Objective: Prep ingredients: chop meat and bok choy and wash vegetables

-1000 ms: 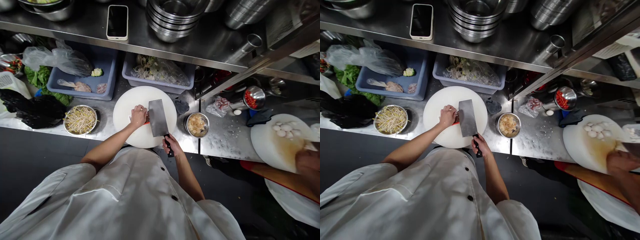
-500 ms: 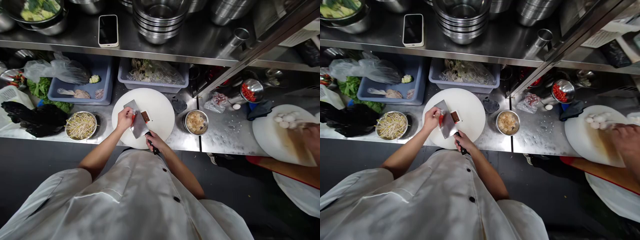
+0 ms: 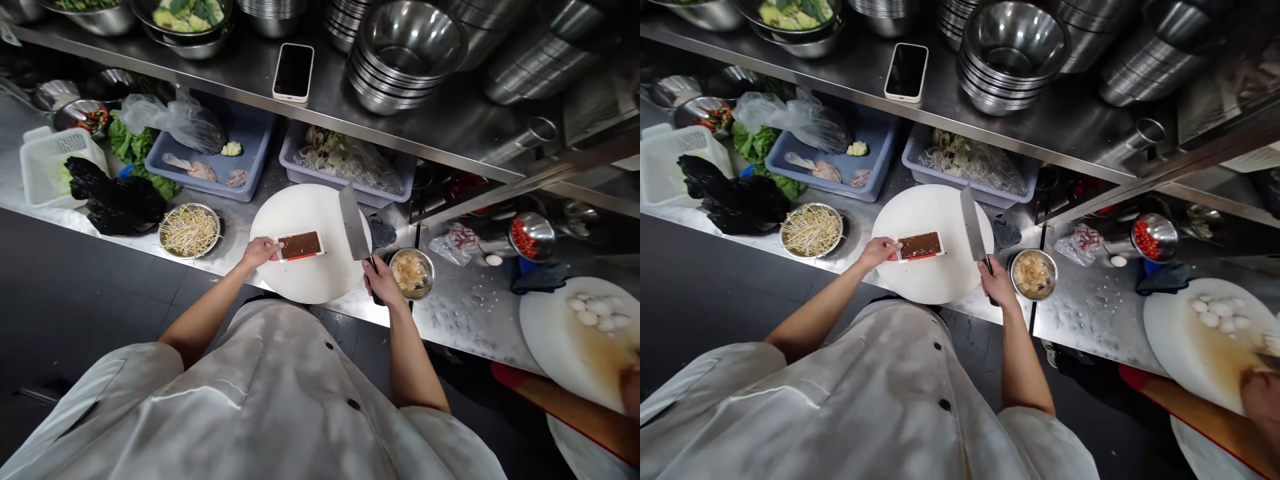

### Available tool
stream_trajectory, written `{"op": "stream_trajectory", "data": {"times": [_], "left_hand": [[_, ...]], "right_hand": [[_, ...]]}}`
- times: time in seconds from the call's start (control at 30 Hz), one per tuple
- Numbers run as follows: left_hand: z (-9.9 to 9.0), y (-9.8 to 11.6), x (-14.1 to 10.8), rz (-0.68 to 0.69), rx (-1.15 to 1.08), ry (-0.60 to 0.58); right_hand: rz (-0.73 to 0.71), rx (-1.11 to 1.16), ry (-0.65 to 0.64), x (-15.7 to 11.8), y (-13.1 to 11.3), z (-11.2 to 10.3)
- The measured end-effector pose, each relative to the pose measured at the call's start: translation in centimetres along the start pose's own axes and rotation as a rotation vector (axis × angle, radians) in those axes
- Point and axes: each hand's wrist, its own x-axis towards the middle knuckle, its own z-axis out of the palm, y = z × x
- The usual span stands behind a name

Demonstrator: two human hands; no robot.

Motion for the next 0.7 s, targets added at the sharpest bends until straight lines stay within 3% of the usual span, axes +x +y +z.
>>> {"op": "stream_trajectory", "data": {"times": [0.07,0.13,0.23,0.37,0.5,0.6,0.7], "left_hand": [[0.4,0.2,0.2,-0.052,0.012,-0.106],[0.8,0.5,0.1,-0.114,-0.088,-0.145],[1.3,0.7,-0.6,-0.176,-0.36,-0.156],[1.4,0.7,-1.6,-0.228,-0.864,-0.288],[0.5,1.0,-0.9,-0.297,-1.037,-0.358],[-0.5,2.7,1.4,-0.277,-1.09,-0.364],[-0.8,6.5,5.4,-0.182,-1.098,-0.353]], "right_hand": [[-0.044,-0.446,0.123,1.1,-0.3,0.0],[-0.02,-0.784,0.183,2.0,-0.7,1.5],[0.034,-0.992,0.192,3.0,-0.8,4.8],[0.035,-1.01,0.257,3.6,-0.3,7.6],[0.044,-0.972,0.29,3.4,-0.3,8.0],[0.041,-0.835,0.344,3.5,-1.7,7.9],[-0.078,-0.409,0.402,5.7,-5.0,8.2]]}}
